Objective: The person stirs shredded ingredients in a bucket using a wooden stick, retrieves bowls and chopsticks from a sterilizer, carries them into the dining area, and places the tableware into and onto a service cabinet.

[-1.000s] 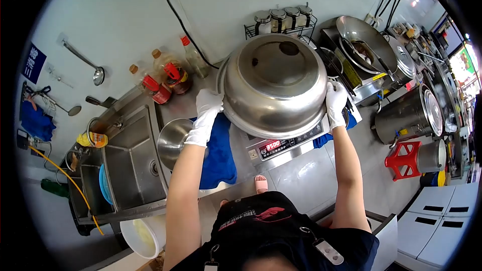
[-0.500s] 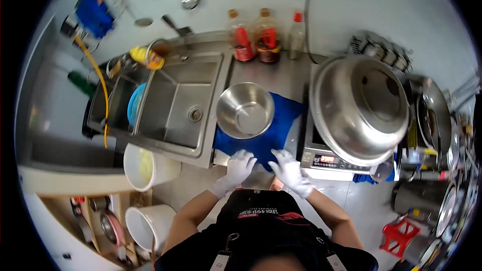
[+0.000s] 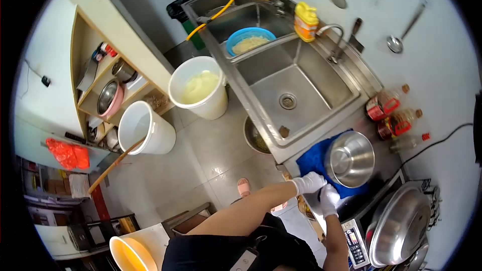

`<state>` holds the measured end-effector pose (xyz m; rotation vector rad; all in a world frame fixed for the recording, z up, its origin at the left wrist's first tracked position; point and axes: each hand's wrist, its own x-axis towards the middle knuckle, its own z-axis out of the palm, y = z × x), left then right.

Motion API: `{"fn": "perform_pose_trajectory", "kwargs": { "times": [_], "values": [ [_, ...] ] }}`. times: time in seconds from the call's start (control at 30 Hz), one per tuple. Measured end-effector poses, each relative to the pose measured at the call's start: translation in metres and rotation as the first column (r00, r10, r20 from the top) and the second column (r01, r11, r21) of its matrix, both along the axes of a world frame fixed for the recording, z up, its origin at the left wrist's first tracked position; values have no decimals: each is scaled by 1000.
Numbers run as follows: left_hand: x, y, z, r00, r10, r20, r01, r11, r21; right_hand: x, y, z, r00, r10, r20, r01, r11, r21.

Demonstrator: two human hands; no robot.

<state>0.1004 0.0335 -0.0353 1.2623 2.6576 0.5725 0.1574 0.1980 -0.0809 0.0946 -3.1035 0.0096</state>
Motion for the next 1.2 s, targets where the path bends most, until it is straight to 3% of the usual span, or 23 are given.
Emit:
{"fn": "perform_pose_trajectory", "kwargs": {
  "times": [0.03,0.07,0.1,0.13,0.17,0.2,0.23,0.27,0.3,0.33,0.4,0.43,0.47,0.5,0.57,0.63,0.7,0.83,0.93,1.07,1.2],
  "values": [
    [6,-14,19,1000,-7,9,7,1000,-1,1,-7,18,1000,-8,15,7,999,37],
    [16,-34,29,991,6,137,-16,997,72,3,-15,35,990,44,-136,-46,999,-14],
    [30,-64,35,987,40,153,-79,963,257,6,-27,48,995,-57,-76,48,992,-114],
    [44,-95,39,964,101,245,-180,929,323,12,-49,84,994,-107,6,107,994,-32],
    [58,-134,40,908,171,382,-289,916,277,17,-71,111,983,-165,82,160,985,58],
    [74,-175,40,829,236,507,-388,895,219,24,-77,106,992,-118,-43,118,993,-2],
    [96,-217,1,724,346,597,-506,854,119,39,-80,98,983,-78,-168,69,996,-57],
    [115,-269,2,714,411,566,-587,793,165,45,-90,92,978,-45,-204,18,991,-131],
    [138,-325,12,705,522,480,-603,797,20,44,-104,88,989,50,-137,-80,971,-226],
    [154,-366,26,458,701,546,-727,649,-224,45,-122,88,985,155,-74,-171,932,-320],
    [205,-455,-12,315,890,329,-622,456,-637,39,-174,103,909,417,19,-357,799,-484],
    [234,-497,-28,290,923,252,-585,379,-717,34,-194,87,877,481,-9,-405,728,-553],
    [235,-523,28,177,950,256,-504,311,-806,25,-215,76,833,550,50,-425,697,-578],
    [256,-551,28,10,986,165,-564,142,-814,18,-239,78,781,613,118,-434,669,-603],
    [313,-621,-6,-73,990,120,-702,35,-711,-4,-282,89,665,709,236,-465,640,-612],
    [351,-669,8,37,999,34,-765,51,-642,-24,-314,82,627,724,287,-474,648,-597],
    [371,-696,26,-385,922,40,-812,-318,-490,-47,-337,65,583,693,423,-403,699,-591],
    [415,-741,43,-427,844,-325,-727,-535,-431,-89,-394,38,366,655,660,-534,729,-427],
    [430,-778,75,-437,786,-438,-778,-574,-254,-113,-459,18,236,640,731,-690,640,-337],
    [448,-834,108,-451,658,-603,-754,-643,-138,-133,-584,16,138,666,733,-798,513,-316],
    [475,-894,124,-444,634,-634,-706,-683,-189,-143,-714,17,14,802,597,-815,355,-458]
  ]
}}
